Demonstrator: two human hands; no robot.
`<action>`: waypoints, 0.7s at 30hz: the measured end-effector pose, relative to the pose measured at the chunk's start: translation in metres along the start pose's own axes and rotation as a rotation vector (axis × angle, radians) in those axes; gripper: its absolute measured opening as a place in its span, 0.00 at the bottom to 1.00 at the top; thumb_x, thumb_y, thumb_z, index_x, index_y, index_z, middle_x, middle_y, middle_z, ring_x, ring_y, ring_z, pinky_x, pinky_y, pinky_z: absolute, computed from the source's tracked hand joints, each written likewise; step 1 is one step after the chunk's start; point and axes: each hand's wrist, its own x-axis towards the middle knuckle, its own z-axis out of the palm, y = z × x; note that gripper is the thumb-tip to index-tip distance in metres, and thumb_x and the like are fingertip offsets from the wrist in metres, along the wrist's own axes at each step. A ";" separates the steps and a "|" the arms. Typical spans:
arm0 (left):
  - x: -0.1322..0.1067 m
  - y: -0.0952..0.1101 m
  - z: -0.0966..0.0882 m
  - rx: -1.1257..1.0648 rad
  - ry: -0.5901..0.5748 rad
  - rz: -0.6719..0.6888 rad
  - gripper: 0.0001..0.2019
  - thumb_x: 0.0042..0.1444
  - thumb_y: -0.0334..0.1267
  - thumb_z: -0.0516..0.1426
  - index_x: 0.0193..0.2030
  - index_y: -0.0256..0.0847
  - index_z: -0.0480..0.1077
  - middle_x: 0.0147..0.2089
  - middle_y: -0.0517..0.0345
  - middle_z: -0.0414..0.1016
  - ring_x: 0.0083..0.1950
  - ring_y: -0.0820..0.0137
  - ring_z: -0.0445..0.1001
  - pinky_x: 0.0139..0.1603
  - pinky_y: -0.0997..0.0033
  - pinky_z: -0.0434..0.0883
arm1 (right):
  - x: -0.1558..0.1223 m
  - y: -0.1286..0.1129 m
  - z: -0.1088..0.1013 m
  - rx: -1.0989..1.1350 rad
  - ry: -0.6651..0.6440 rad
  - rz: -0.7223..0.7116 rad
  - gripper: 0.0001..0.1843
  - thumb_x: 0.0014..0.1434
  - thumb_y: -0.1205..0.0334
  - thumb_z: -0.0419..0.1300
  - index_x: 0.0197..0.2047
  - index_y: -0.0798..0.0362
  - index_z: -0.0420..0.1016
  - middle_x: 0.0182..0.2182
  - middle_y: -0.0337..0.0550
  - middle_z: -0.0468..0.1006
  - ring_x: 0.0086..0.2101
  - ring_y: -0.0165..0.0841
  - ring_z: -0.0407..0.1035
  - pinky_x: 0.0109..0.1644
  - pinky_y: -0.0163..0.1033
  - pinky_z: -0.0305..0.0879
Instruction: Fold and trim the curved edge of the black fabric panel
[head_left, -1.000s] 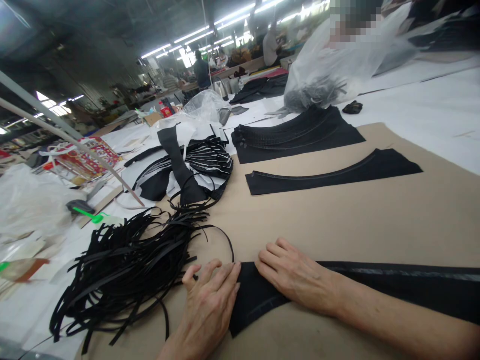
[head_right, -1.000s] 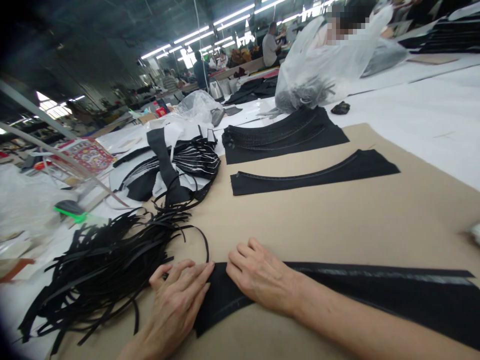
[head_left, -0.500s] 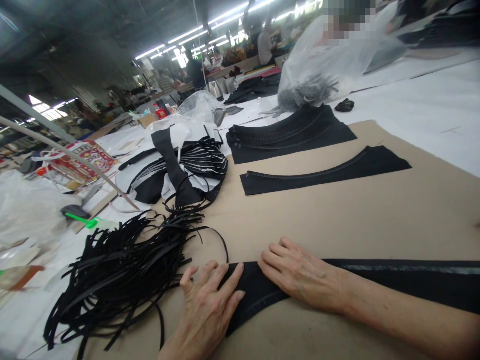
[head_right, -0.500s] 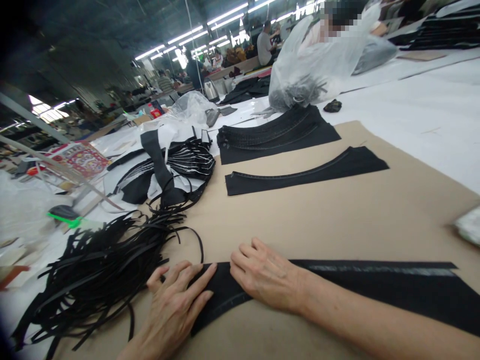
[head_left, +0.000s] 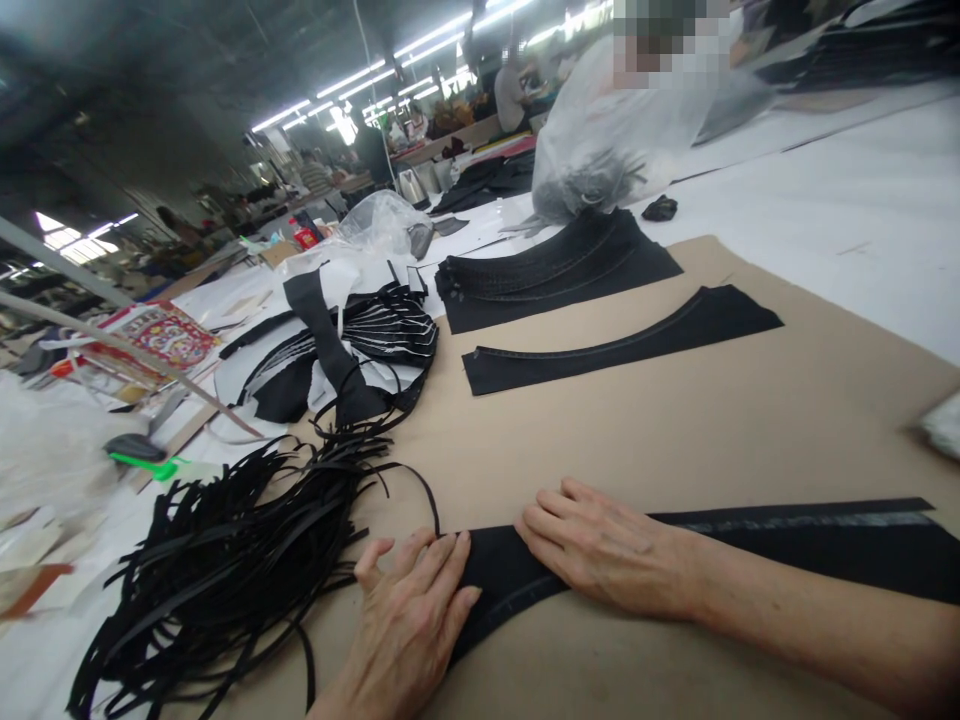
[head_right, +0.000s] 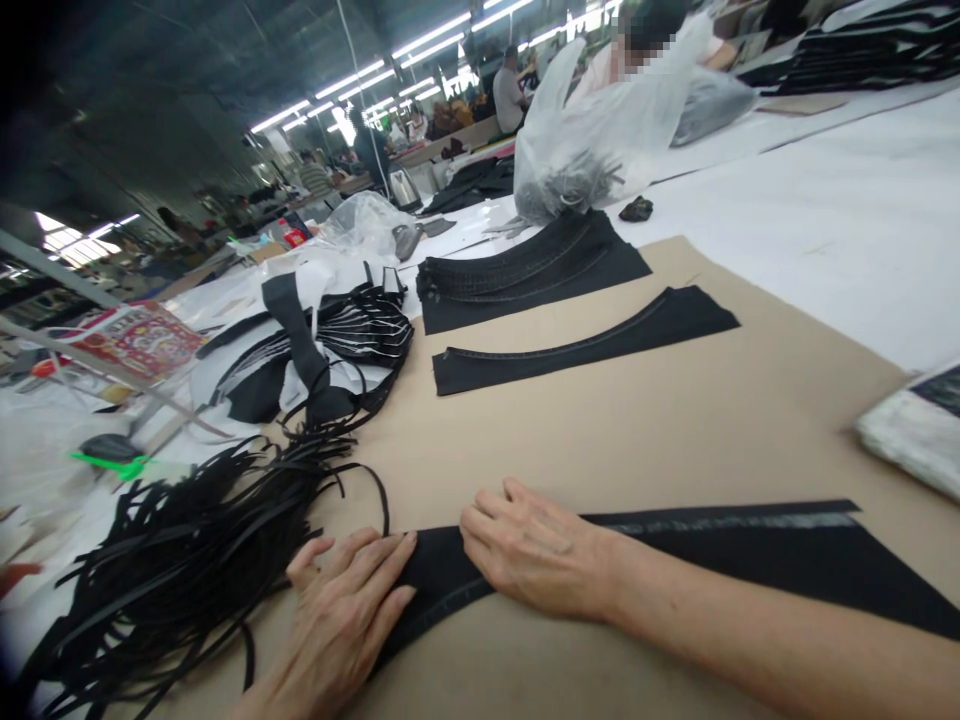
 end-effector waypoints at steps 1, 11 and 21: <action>0.001 0.001 0.000 0.004 -0.007 -0.006 0.16 0.69 0.41 0.45 0.53 0.46 0.72 0.45 0.60 0.79 0.49 0.69 0.70 0.56 0.62 0.49 | -0.001 0.000 0.000 -0.001 0.003 -0.001 0.08 0.65 0.73 0.51 0.41 0.58 0.71 0.36 0.45 0.68 0.34 0.37 0.59 0.35 0.42 0.53; 0.008 0.009 0.006 0.054 -0.028 -0.020 0.17 0.68 0.46 0.45 0.55 0.53 0.71 0.40 0.61 0.77 0.46 0.68 0.71 0.56 0.59 0.49 | -0.017 0.005 0.003 -0.011 0.008 0.008 0.09 0.66 0.72 0.50 0.42 0.58 0.71 0.37 0.47 0.69 0.34 0.37 0.60 0.36 0.42 0.55; 0.013 0.015 0.009 0.005 -0.018 0.062 0.19 0.70 0.43 0.42 0.54 0.43 0.70 0.43 0.61 0.79 0.47 0.71 0.71 0.53 0.61 0.51 | -0.037 0.008 0.001 -0.022 0.021 0.039 0.09 0.66 0.71 0.50 0.42 0.58 0.72 0.36 0.47 0.69 0.34 0.36 0.60 0.35 0.42 0.54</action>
